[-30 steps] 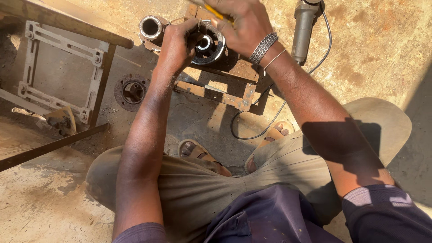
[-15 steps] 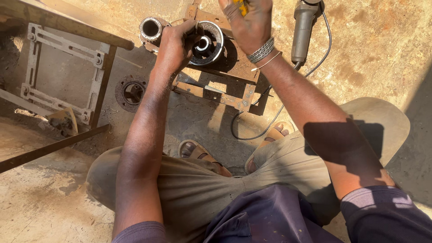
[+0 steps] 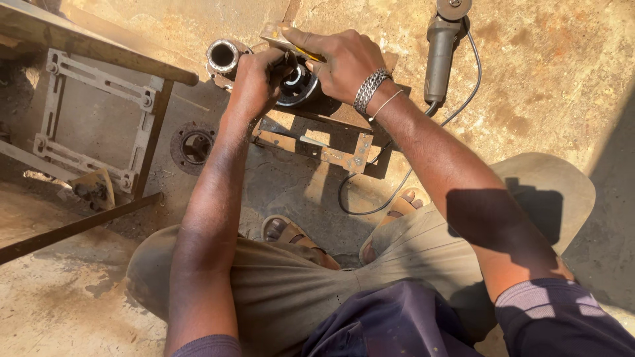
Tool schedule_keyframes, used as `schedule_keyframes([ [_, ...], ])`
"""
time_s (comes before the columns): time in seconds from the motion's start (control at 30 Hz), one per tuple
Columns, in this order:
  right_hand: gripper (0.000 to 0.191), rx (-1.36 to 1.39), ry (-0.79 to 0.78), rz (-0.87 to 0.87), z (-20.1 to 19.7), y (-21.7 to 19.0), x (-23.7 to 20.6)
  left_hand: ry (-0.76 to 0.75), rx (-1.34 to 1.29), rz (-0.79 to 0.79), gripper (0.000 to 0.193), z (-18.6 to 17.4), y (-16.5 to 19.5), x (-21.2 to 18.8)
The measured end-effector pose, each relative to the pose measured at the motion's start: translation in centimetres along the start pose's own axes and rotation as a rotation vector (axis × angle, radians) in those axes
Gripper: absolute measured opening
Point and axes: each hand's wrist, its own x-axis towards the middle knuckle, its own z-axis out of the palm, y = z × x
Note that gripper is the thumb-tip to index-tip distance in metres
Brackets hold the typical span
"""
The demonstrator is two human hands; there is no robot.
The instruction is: The person sits on the ground and files the rim and hub of a cast iron wheel with a flat file, rotating the wheel and repositioning it on a wooden block to file different sections. They scrape debris from the hub with a small tool and finally hold up the wheel to show the filed rim.
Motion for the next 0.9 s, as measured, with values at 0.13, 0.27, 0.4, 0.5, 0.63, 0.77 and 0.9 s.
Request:
schedule_keyframes([
  [0.13, 0.024, 0.06, 0.318, -0.169, -1.7, 0.9, 0.9, -0.022, 0.006, -0.094, 0.019, -0.4, 0.2, -0.1],
  [0.27, 0.033, 0.142, 0.283, -0.057, -0.2, 0.3, 0.8, -0.039, 0.007, -0.112, 0.015, -0.4, 0.3, -0.1],
  [0.4, 0.049, -0.076, 0.041, -0.107, 0.3, -0.6, 0.2, -0.015, -0.029, -0.074, 0.022, -0.4, 0.3, 0.1],
  [0.5, 0.04, 0.037, 0.192, -0.145, -1.8, 0.6, 0.7, -0.009, -0.016, -0.081, 0.019, -0.6, 0.2, -0.2],
  [0.63, 0.036, 0.296, 0.453, -0.194, -1.4, 0.1, 1.2, -0.005, -0.03, -0.062, 0.019, -0.7, 0.0, -0.3],
  [0.77, 0.044, -0.063, 0.022, -0.032, 0.4, -1.8, 0.7, -0.033, -0.013, -0.174, 0.024, -0.4, -0.4, 0.0],
  [0.9, 0.04, -0.061, 0.117, -0.063, -2.2, -0.8, 1.3, 0.0, -0.028, -0.055, 0.018, -0.6, -0.4, -0.2],
])
